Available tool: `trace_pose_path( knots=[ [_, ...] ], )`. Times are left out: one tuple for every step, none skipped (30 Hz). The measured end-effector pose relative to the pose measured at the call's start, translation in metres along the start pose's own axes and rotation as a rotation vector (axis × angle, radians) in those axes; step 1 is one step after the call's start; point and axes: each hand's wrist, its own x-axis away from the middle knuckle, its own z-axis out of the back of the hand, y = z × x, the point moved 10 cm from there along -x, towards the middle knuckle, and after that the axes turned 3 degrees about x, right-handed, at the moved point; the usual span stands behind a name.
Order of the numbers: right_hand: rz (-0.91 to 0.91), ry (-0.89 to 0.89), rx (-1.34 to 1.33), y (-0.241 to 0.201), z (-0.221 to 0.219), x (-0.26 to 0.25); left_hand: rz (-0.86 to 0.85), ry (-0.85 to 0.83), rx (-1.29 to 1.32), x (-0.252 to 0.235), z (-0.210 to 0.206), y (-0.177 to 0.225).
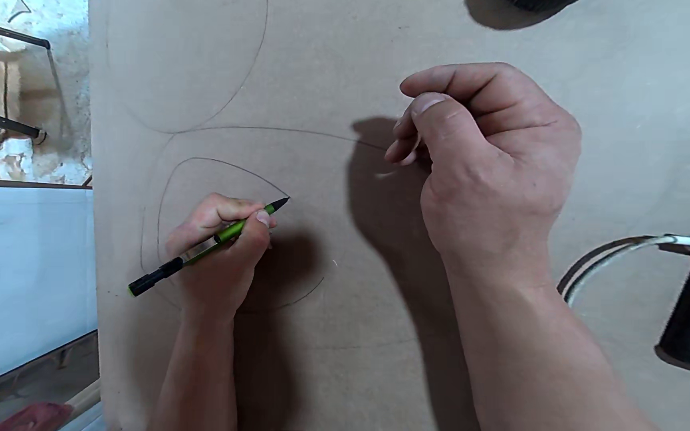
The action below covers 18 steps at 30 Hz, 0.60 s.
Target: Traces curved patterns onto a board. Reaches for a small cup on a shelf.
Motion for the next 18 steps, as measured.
trace_pose_path(
  knots=[
    [0.001, 0.002, 0.0, 0.0, 0.0, 0.0, 0.003, -0.01, 0.004, 0.0, -0.001, 0.0],
    [0.002, 0.003, 0.003, 0.0, 0.0, 0.0, 0.002, -0.021, 0.007, 0.001, -0.002, 0.001],
    [0.004, 0.004, 0.006, 0.0, 0.0, 0.0, -0.003, -0.031, 0.012, 0.001, -0.003, 0.001],
    [0.007, 0.004, 0.005, 0.0, 0.0, 0.0, -0.01, -0.042, 0.02, 0.001, -0.004, 0.001],
    [0.009, 0.005, 0.004, 0.0, 0.0, 0.0, -0.018, -0.052, 0.026, 0.002, -0.005, 0.002],
    [0.01, 0.006, 0.001, 0.0, 0.0, 0.0, -0.025, -0.065, 0.026, 0.002, -0.006, 0.003],
    [0.009, 0.008, 0.0, 0.0, 0.0, 0.0, -0.026, -0.077, 0.016, 0.003, -0.007, 0.004],
    [0.01, 0.007, 0.002, 0.0, 0.0, 0.0, -0.015, -0.092, -0.003, 0.005, -0.008, 0.005],
    [0.011, 0.007, 0.005, 0.0, 0.0, 0.0, -0.01, -0.104, -0.013, 0.006, -0.01, 0.006],
    [0.012, 0.005, 0.008, 0.0, 0.0, 0.0, -0.01, -0.114, -0.017, 0.006, -0.01, 0.007],
    [0.014, 0.004, 0.009, 0.0, 0.0, 0.0, -0.012, -0.123, -0.015, 0.006, -0.011, 0.007],
    [0.015, 0.004, 0.012, -0.001, 0.0, 0.0, -0.016, -0.134, -0.009, 0.007, -0.012, 0.007],
    [0.016, 0.003, 0.016, -0.001, 0.0, 0.0, -0.023, -0.145, -0.006, 0.007, -0.012, 0.007],
    [0.016, 0.003, 0.024, -0.001, 0.0, 0.0, -0.029, -0.155, -0.001, 0.007, -0.012, 0.007],
    [0.019, 0.005, 0.033, -0.001, 0.0, 0.0, -0.034, -0.166, 0.004, 0.007, -0.013, 0.007],
    [0.024, 0.009, 0.038, -0.001, 0.0, 0.0, -0.038, -0.176, 0.007, 0.007, -0.013, 0.007],
    [0.027, 0.012, 0.041, -0.001, 0.001, 0.0, -0.042, -0.189, 0.012, 0.007, -0.014, 0.007],
    [0.029, 0.016, 0.041, 0.0, 0.001, 0.0, -0.046, -0.2, 0.016, 0.007, -0.015, 0.007]
  ],
)
